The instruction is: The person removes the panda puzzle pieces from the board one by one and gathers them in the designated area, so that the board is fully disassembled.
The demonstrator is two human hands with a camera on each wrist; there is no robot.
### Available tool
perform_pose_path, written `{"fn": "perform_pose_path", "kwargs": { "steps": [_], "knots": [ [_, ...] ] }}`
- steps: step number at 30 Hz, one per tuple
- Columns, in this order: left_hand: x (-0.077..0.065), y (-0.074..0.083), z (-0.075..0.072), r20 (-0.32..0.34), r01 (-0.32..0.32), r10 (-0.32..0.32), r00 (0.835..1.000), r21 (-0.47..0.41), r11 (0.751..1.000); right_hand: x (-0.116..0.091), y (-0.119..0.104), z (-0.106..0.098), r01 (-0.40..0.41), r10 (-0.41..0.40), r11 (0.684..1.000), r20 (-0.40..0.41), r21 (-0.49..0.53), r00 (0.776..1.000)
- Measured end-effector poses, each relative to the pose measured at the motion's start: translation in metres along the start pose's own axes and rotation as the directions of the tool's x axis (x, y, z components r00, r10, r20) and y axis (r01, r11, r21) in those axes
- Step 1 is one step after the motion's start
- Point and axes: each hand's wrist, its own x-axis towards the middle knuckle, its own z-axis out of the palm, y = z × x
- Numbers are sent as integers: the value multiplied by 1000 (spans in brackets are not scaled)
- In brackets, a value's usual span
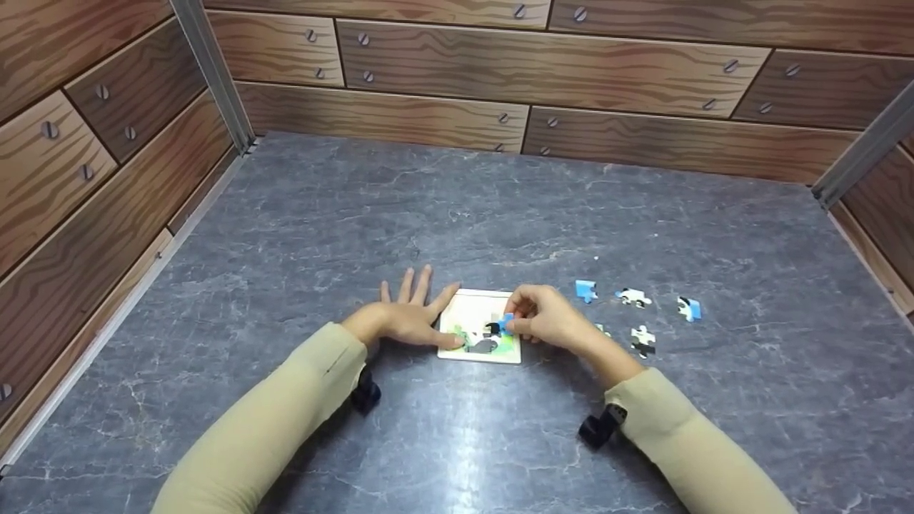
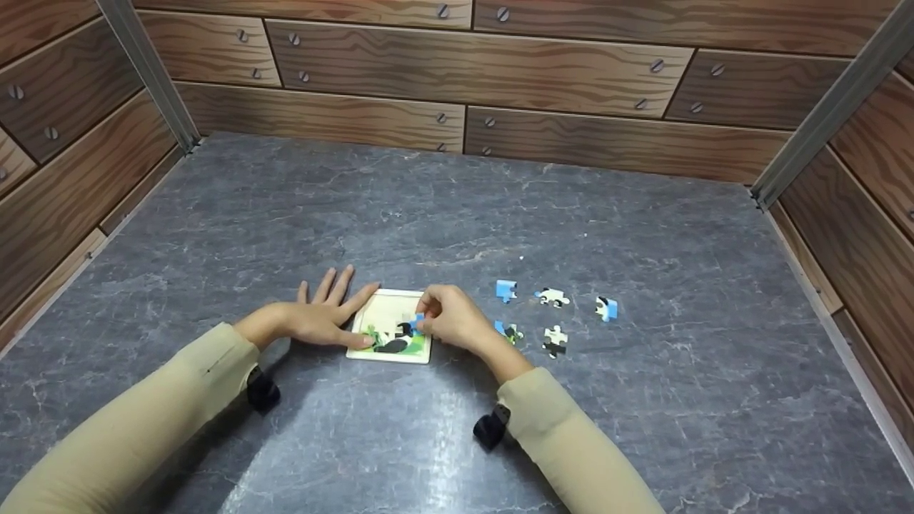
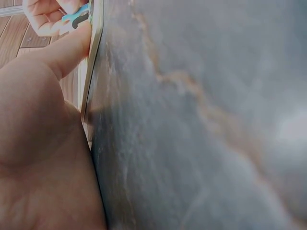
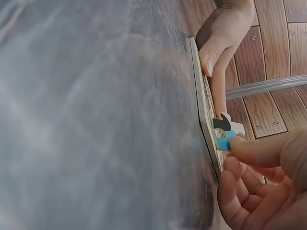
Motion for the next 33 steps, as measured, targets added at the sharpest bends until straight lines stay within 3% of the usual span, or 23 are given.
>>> {"fn": "perform_pose_path", "kwargs": {
  "steps": [14,19,23,30,33],
  "knots": [
    [-8,5,-1,-23,-4,4,1000,0,1000,-1,0,-3,40,-40,999,-2,-7,999],
    [-18,22,3,-96,-46,51,994,57,997,-2,3,-2,38,-38,999,0,-2,999],
    [-16,39,6,-141,-62,75,987,98,993,-3,3,-3,25,-25,1000,-5,1,1000],
    [-6,54,7,-156,77,-81,984,-35,996,-2,3,-2,37,-37,999,8,10,999],
    [-3,57,6,-145,104,-115,983,-82,991,-2,4,-3,40,-40,999,1,11,999]
  ]
}}
